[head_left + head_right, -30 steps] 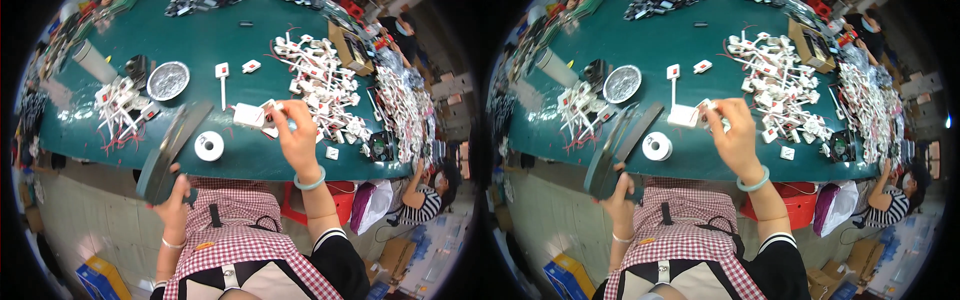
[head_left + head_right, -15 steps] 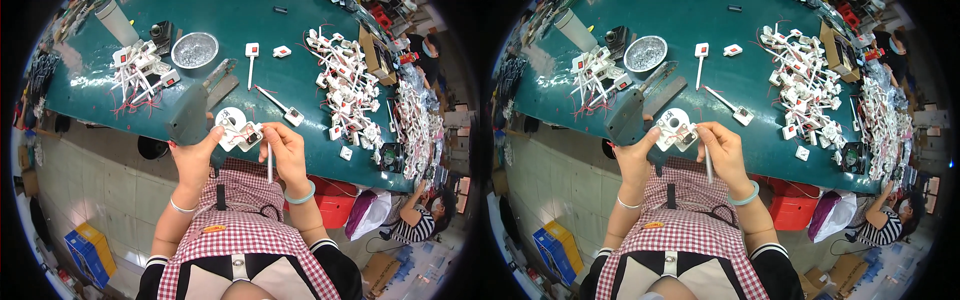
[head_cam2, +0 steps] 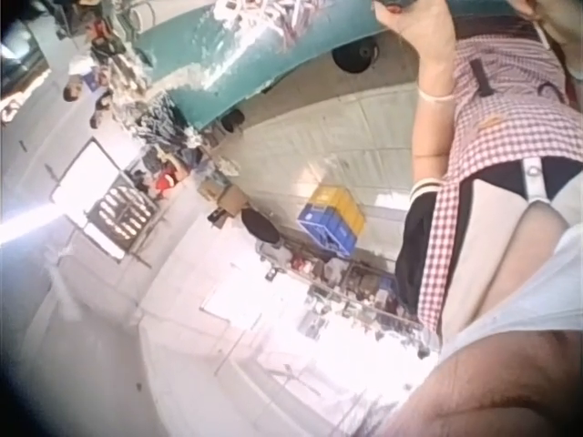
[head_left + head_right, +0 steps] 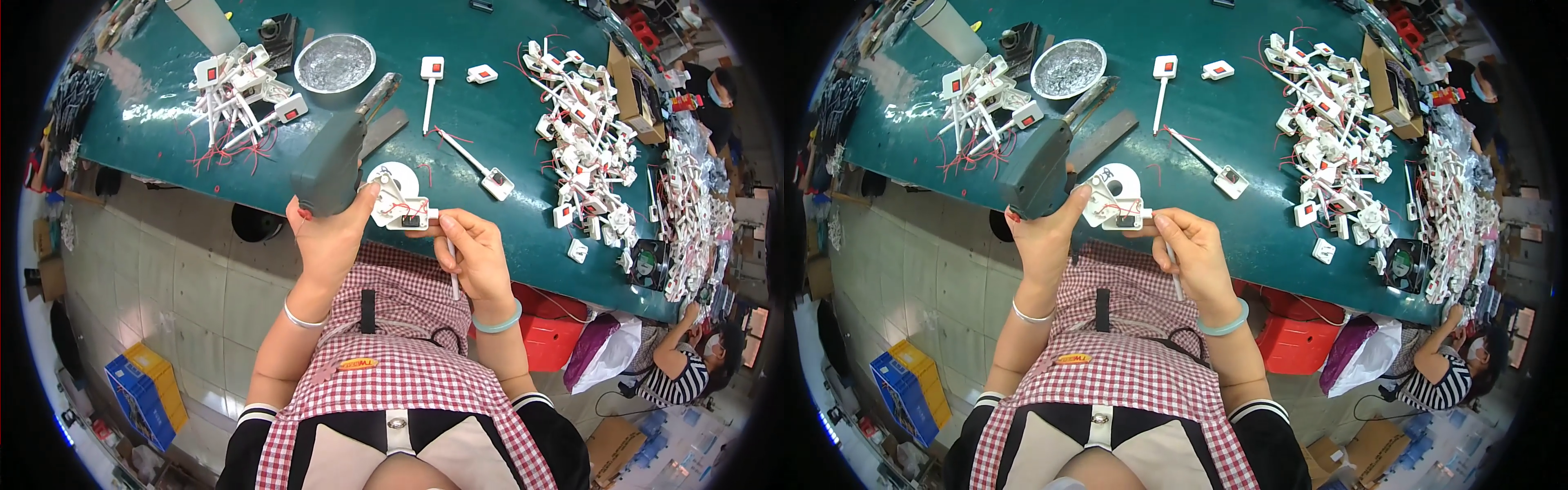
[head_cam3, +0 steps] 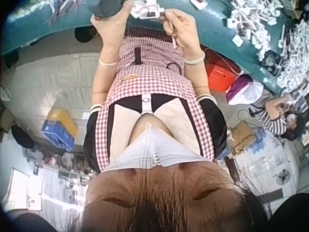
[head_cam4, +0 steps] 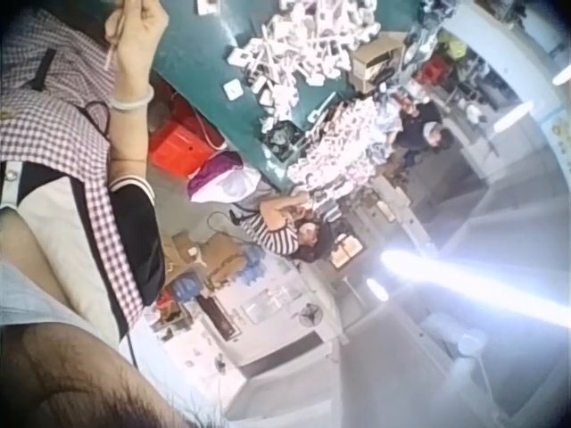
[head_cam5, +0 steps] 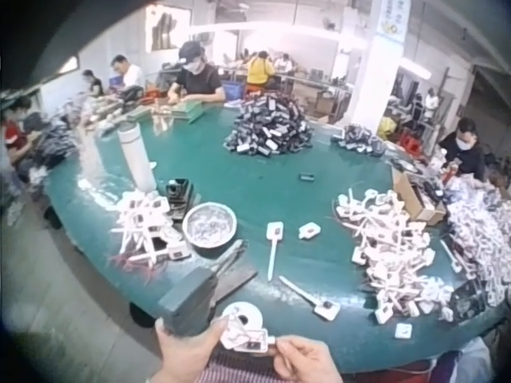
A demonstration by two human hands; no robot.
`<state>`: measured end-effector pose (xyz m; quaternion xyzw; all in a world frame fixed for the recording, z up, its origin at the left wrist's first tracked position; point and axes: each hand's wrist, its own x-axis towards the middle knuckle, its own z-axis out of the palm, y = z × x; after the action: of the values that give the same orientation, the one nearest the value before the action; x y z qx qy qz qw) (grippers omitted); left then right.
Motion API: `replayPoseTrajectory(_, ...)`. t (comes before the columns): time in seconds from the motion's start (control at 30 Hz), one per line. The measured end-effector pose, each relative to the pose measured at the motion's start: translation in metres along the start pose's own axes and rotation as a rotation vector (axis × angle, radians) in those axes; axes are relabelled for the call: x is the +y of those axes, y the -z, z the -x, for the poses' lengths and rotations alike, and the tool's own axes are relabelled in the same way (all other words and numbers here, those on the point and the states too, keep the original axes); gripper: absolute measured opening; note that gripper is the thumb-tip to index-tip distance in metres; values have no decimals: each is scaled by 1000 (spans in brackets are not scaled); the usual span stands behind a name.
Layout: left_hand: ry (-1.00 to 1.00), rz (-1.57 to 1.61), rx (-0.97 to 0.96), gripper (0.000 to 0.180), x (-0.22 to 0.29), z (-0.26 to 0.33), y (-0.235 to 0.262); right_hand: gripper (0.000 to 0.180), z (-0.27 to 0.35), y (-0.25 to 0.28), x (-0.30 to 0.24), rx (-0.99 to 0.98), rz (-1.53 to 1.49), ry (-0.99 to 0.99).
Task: The person solders electrical wires and components into plastic casings using a handheld soldering iron and assembles the switch housings by hand.
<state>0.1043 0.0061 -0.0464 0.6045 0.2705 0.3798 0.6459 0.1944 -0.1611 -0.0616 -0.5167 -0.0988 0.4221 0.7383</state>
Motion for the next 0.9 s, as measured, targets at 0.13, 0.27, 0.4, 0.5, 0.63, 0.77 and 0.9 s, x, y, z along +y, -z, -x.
replayPoseTrajectory(0.13, 19, -118, -88, 34, -4, -8, 6, 25, 1, 4, -1, 16, 10, -69)
replayPoseTrajectory(0.27, 121, -193, -208, 34, -4, -16, 11, 25, 1, -2, -8, -2, 123, -80)
replayPoseTrajectory(0.4, 133, -174, -273, 33, -1, -22, 9, 24, -2, -8, -10, -3, 287, -65)
replayPoseTrajectory(0.5, 105, -225, -258, 32, -3, -28, 8, 22, -4, -7, -9, 11, 294, -106)
replayPoseTrajectory(0.63, 136, -134, -281, 32, 0, -38, 4, 21, -9, 0, -4, -60, 201, -202)
replayPoseTrajectory(0.77, 164, -205, -412, 32, 2, -51, 3, 20, -12, 1, -2, -52, 194, -240)
replayPoseTrajectory(0.9, 130, -269, -440, 33, -4, -59, 1, 23, -15, -3, 12, 78, 430, 58)
